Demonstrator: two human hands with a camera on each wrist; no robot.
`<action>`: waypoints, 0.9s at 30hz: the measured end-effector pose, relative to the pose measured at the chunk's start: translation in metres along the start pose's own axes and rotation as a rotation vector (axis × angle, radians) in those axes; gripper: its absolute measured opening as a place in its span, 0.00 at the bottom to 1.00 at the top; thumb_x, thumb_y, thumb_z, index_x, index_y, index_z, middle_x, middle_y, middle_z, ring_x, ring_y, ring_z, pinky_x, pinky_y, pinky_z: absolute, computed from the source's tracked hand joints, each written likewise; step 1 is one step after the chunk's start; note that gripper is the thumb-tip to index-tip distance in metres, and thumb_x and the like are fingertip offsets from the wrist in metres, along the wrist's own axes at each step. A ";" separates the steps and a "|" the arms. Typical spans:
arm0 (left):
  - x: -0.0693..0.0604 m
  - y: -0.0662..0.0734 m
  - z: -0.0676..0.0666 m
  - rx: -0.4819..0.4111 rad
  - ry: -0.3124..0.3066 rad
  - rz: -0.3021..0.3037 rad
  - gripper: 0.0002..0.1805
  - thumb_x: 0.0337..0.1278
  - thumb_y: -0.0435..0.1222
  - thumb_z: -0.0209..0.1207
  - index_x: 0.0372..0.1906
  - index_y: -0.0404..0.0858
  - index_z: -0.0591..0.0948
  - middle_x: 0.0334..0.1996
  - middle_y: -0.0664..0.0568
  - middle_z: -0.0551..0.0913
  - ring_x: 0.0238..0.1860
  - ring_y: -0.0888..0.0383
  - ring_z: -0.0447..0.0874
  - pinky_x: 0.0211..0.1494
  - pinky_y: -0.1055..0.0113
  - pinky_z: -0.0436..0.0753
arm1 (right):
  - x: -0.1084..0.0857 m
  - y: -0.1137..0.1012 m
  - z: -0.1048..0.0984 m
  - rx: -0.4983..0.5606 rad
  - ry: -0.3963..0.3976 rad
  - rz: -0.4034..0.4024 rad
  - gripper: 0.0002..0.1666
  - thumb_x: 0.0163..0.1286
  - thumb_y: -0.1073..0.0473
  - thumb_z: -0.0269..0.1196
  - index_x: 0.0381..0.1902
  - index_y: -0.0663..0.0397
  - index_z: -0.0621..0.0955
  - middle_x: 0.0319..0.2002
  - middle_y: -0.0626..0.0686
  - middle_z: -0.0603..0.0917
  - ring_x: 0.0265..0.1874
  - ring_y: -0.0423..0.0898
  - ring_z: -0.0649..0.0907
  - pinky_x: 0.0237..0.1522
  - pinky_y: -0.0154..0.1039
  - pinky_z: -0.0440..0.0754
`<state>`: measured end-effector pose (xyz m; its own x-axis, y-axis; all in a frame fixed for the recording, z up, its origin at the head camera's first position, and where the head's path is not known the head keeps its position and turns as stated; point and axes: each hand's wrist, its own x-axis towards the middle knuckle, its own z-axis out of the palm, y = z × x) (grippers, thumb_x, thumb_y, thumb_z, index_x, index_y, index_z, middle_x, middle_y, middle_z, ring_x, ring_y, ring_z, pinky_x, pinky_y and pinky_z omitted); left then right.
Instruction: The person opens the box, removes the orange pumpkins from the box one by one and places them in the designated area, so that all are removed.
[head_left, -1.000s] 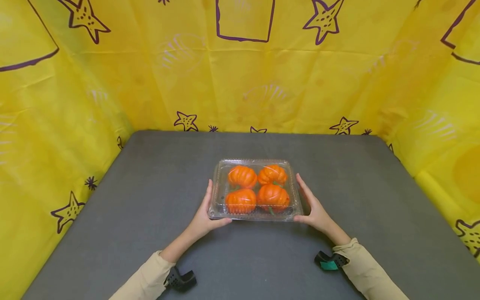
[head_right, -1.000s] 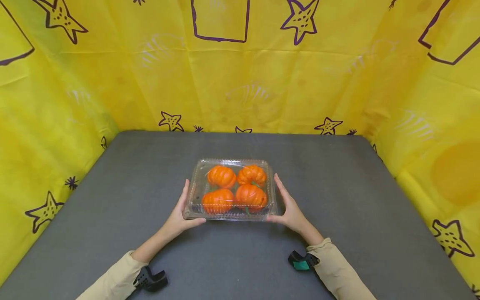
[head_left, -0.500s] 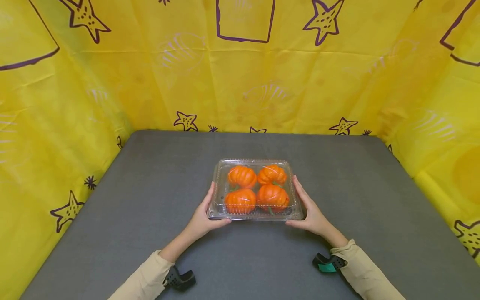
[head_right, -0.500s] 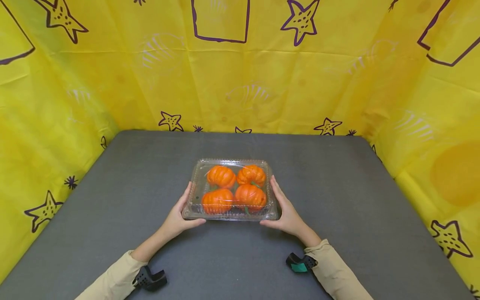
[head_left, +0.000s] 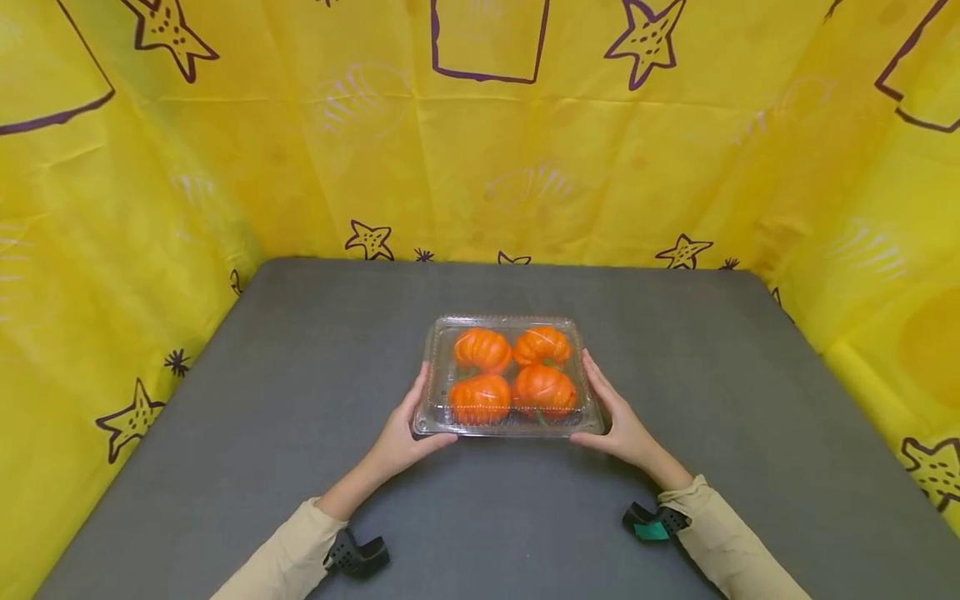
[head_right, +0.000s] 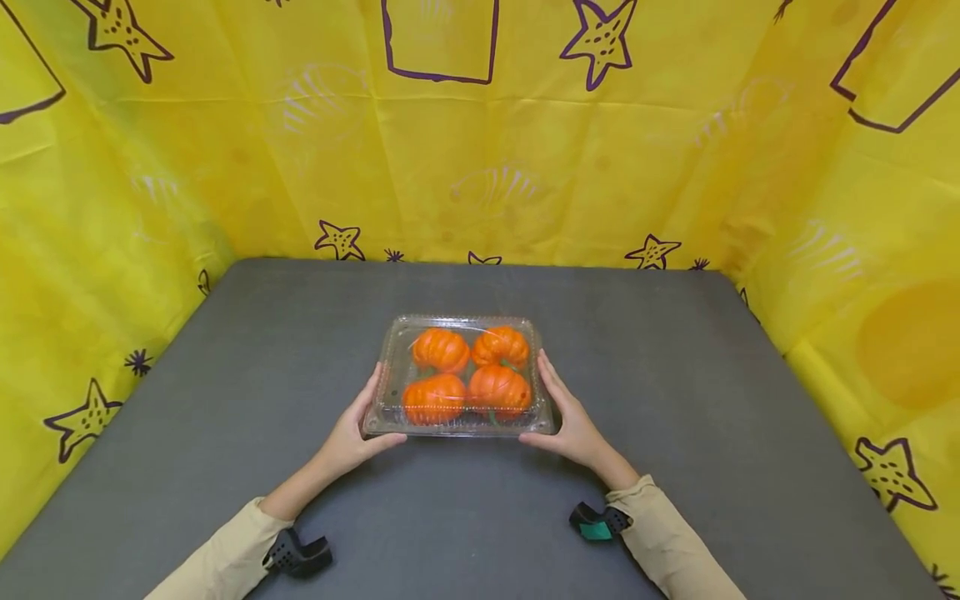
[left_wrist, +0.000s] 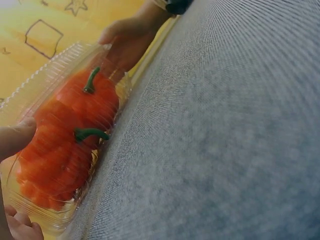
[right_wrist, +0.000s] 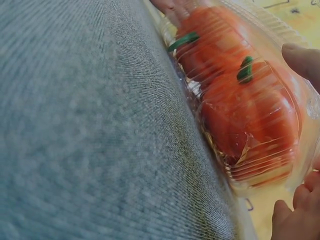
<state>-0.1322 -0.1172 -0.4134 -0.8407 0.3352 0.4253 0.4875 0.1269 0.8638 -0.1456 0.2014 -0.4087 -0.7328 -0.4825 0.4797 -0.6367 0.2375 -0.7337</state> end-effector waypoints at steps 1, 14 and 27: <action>-0.001 0.000 0.000 0.000 -0.003 0.008 0.50 0.33 0.17 0.64 0.62 0.17 0.45 0.64 0.27 0.44 0.65 0.41 0.43 0.62 0.77 0.49 | 0.000 0.000 0.001 0.001 -0.001 0.006 0.59 0.38 0.75 0.71 0.62 0.79 0.48 0.63 0.75 0.44 0.63 0.66 0.45 0.62 0.31 0.46; -0.010 -0.029 -0.004 -0.056 -0.016 0.023 0.48 0.40 0.19 0.61 0.66 0.25 0.46 0.66 0.33 0.43 0.65 0.43 0.42 0.61 0.74 0.52 | -0.001 0.002 0.002 0.070 -0.005 0.027 0.59 0.38 0.77 0.71 0.63 0.79 0.47 0.65 0.73 0.43 0.63 0.66 0.44 0.62 0.31 0.47; -0.004 -0.027 -0.015 0.066 -0.093 0.084 0.41 0.44 0.18 0.57 0.63 0.19 0.49 0.62 0.28 0.50 0.62 0.40 0.50 0.60 0.72 0.55 | -0.001 0.008 0.000 0.127 0.028 0.035 0.59 0.33 0.81 0.70 0.62 0.80 0.50 0.63 0.75 0.45 0.64 0.61 0.46 0.60 0.29 0.53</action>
<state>-0.1455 -0.1364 -0.4346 -0.7721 0.4321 0.4660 0.5726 0.1550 0.8050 -0.1505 0.2036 -0.4154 -0.7614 -0.4520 0.4647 -0.5766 0.1445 -0.8041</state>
